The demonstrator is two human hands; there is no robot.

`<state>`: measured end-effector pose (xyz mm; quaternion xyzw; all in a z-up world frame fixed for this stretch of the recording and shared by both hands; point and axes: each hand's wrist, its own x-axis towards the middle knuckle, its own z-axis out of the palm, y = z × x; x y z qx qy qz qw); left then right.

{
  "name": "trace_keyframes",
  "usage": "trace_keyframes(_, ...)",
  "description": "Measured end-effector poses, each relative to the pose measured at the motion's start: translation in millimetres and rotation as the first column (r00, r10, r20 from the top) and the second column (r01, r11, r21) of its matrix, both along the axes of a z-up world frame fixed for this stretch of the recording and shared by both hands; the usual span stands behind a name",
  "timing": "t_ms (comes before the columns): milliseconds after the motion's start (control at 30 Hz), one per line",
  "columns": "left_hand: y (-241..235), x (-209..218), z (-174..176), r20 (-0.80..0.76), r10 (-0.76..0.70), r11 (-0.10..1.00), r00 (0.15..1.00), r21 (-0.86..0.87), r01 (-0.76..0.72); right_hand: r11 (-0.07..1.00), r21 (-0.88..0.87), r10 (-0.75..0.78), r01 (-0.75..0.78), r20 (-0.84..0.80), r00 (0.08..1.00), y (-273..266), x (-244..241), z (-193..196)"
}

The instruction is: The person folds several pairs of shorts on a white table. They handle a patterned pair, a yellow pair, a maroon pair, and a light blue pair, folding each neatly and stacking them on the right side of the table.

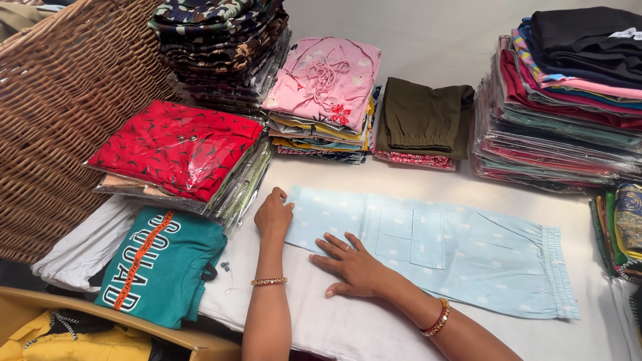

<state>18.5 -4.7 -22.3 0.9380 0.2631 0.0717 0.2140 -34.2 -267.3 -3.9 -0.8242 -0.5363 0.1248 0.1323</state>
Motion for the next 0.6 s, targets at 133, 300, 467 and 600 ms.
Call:
trace_keyframes(133,5,1,-2,0.087,-0.029,0.999,0.996,-0.016,0.031,1.000,-0.002,-0.009,0.009,0.000,1.000,0,0,1)
trace_keyframes(300,6,3,-3,-0.122,-0.027,0.999,0.992,-0.034,0.023,0.999,-0.034,-0.019,0.018,-0.020,1.000,0,2,2)
trace_keyframes(467,-3,-4,13,-0.125,-0.009,0.997,0.992,-0.080,-0.001,0.999,0.008,-0.044,0.044,-0.017,0.999,-2,6,-1)
trace_keyframes(600,5,5,-6,0.053,-0.015,0.983,0.998,-0.182,0.025,0.996,0.049,-0.066,0.073,-0.139,0.988,-6,13,11)
